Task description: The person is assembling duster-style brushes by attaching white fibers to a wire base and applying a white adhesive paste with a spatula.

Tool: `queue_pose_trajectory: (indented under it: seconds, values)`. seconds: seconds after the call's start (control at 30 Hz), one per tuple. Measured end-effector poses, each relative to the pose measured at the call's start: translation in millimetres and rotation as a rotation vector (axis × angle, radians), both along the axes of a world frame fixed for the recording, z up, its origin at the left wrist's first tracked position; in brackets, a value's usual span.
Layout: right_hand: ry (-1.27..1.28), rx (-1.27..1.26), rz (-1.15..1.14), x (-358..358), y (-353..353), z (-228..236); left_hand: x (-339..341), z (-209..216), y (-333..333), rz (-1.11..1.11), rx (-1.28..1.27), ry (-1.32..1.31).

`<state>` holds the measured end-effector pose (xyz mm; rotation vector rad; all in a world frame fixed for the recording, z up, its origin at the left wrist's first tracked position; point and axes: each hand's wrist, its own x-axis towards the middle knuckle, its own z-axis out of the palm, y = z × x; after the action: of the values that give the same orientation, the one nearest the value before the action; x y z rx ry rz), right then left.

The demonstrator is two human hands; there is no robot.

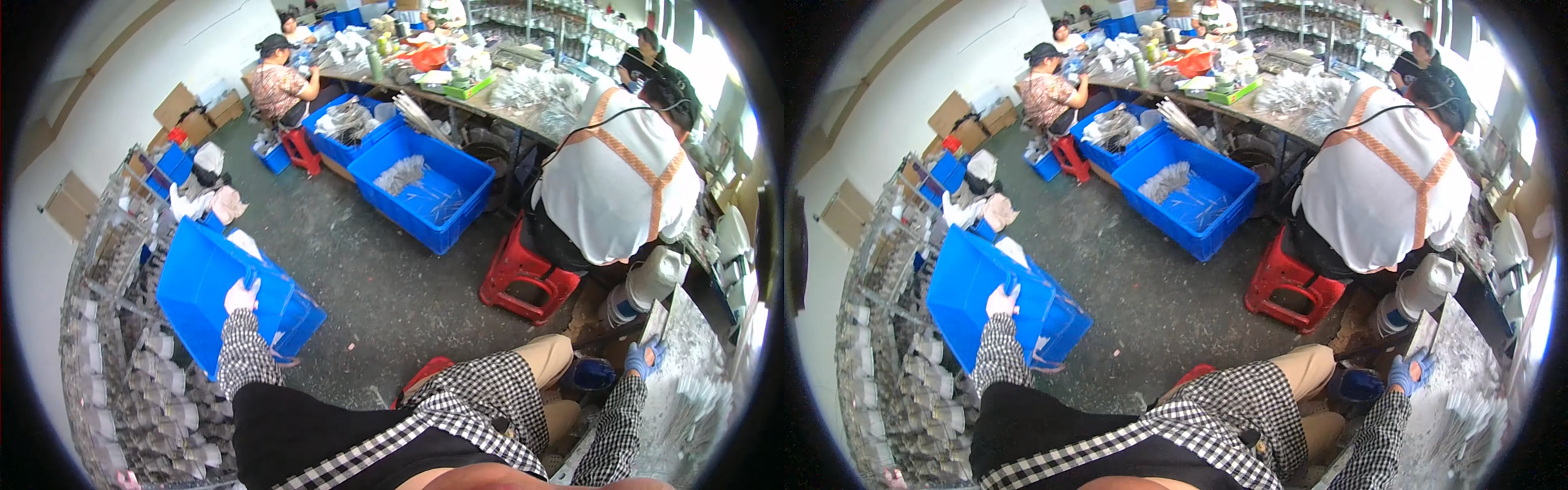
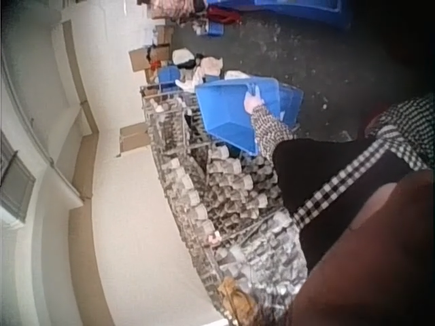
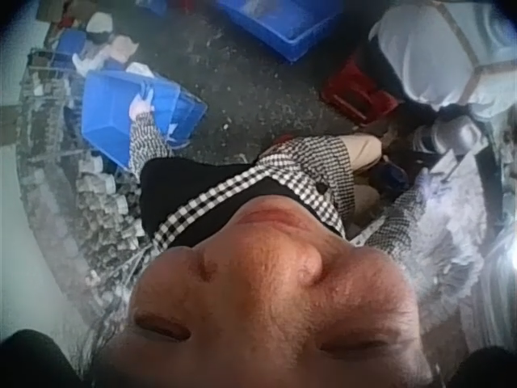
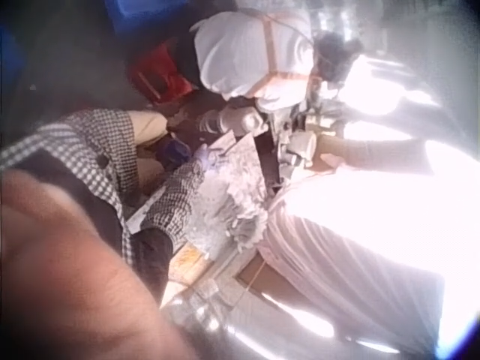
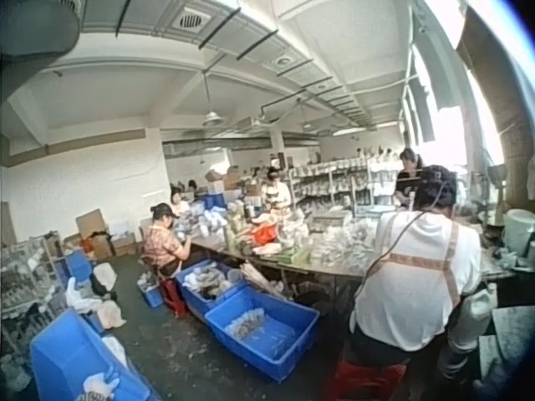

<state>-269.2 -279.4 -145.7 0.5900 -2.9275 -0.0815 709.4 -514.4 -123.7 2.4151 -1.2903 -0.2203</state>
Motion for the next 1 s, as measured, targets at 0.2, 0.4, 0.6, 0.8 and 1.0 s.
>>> queue_pose_trajectory:
  seconds: [0.2,0.4,0.6,0.8,1.0]
  values:
    - [0.004,-0.061,0.01,21.8,-8.1,9.1,-0.9,18.8,3.1,0.006,0.173,-0.153]
    - [-0.014,-0.057,-0.002,22.4,-10.9,18.5,12.5,15.7,-16.7,-0.05,0.372,-0.355]
    - [0.022,-0.069,0.007,13.8,-5.6,9.0,5.1,12.5,-18.3,-0.037,0.377,-0.309]
    - [0.006,-0.073,0.008,19.5,-8.2,11.9,12.9,12.5,-17.3,-0.042,0.369,-0.319]
    - [0.029,-0.072,0.01,7.8,-2.6,3.4,10.1,7.4,-20.3,-0.05,0.378,-0.314]
